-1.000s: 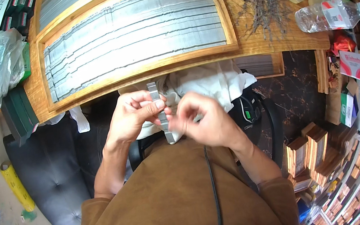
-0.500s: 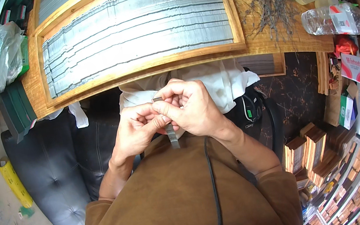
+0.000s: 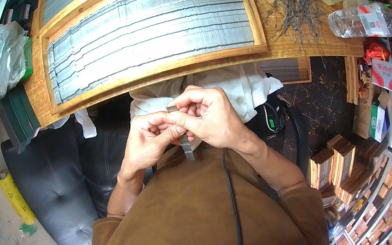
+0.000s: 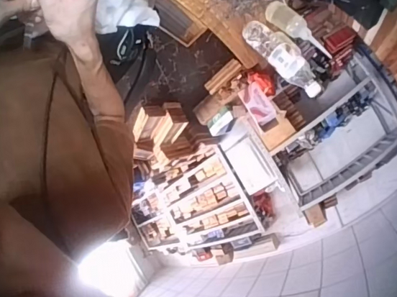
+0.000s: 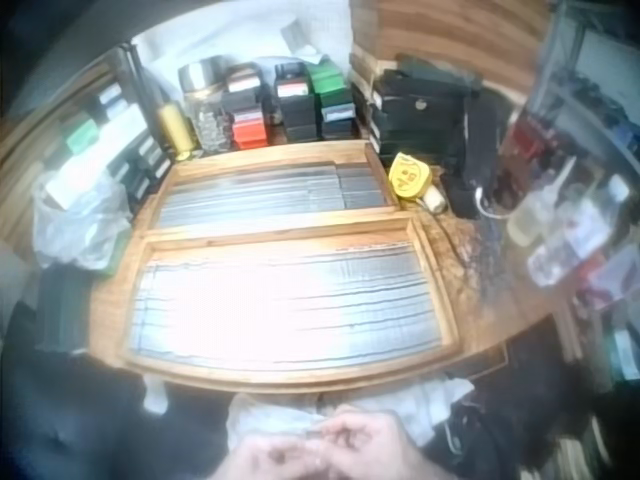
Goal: The person repeatedly picks up small metal strips from a wooden tray, wipes them with a white cloth, and places them back into the tray. The person handles the strips one at a time, rotating and inspecting them before returning them to the tray.
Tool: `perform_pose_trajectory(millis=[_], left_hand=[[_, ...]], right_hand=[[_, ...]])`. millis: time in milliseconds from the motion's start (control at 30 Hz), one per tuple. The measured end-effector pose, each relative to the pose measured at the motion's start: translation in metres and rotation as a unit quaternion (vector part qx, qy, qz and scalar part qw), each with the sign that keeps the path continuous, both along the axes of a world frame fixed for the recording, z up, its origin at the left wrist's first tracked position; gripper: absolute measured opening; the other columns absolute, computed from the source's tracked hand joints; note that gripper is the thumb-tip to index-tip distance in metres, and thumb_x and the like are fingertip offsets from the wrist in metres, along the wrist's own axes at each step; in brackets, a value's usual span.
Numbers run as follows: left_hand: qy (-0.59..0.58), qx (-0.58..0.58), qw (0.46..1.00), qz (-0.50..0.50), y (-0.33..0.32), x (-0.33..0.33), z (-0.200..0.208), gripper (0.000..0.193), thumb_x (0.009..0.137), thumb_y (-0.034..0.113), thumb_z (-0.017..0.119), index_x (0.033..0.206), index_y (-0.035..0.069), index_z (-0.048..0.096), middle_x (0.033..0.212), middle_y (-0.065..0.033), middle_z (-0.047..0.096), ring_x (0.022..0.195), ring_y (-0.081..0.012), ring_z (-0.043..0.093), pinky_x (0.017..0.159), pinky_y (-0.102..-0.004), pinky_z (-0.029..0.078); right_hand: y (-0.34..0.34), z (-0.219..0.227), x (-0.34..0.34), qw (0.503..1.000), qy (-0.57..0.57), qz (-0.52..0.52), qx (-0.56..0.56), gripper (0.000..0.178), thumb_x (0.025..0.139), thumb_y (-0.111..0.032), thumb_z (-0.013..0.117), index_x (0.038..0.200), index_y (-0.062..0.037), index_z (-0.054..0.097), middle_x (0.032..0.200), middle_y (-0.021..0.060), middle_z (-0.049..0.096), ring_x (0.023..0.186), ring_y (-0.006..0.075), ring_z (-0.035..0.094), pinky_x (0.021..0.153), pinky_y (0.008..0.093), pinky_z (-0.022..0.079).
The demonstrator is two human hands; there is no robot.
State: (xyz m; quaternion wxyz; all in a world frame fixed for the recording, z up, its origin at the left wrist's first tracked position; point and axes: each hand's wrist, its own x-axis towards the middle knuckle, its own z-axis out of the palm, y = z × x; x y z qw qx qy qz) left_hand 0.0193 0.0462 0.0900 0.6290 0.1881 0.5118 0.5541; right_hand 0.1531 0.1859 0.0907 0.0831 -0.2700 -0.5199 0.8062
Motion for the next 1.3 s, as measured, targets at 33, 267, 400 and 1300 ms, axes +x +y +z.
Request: perform_pose_trajectory(millis=[33,267,400,1300], left_hand=[[0.005,0.000,1.000,-0.001,0.000,0.000,0.000,0.015,0.101,0.008,0.068,0.111,-0.002,0.074,0.090,-0.0071,0.077,0.081,-0.0091,0.071,0.064,-0.0215,0.051],[-0.005,-0.008,1.000,-0.001,0.001,0.000,0.000,0.015,0.101,0.008,0.069,0.111,-0.002,0.074,0.090,-0.0073,0.077,0.081,-0.0091,0.071,0.063,-0.0213,0.051],[-0.008,-0.015,1.000,0.002,0.001,0.001,0.003,0.015,0.101,0.009,0.070,0.111,-0.002,0.074,0.091,-0.0078,0.078,0.082,-0.0094,0.072,0.063,-0.0211,0.051],[0.000,-0.025,1.000,0.005,0.005,0.000,0.006,0.015,0.101,0.009,0.069,0.108,-0.003,0.075,0.090,-0.0082,0.078,0.079,-0.0088,0.070,0.063,-0.0214,0.051]], right_hand=[[0.000,0.000,0.000,1.000,0.000,0.001,0.002,0.014,0.095,0.002,0.072,0.107,0.0088,0.071,0.089,0.0079,0.065,0.069,0.0105,0.068,0.055,0.0221,0.058],[-0.003,0.006,-0.001,1.000,-0.010,-0.025,0.009,0.020,0.095,-0.003,0.074,0.110,0.0088,0.067,0.081,0.0076,0.067,0.061,0.0062,0.064,0.050,0.0202,0.055],[-0.003,0.004,0.000,1.000,-0.012,-0.027,0.007,0.017,0.096,-0.003,0.073,0.107,0.0074,0.067,0.075,0.0058,0.068,0.058,0.0057,0.063,0.048,0.0199,0.053],[-0.001,0.005,0.000,0.999,0.001,-0.037,0.001,0.013,0.099,-0.005,0.070,0.105,0.0066,0.067,0.081,0.0063,0.070,0.065,0.0059,0.065,0.054,0.0197,0.056]])
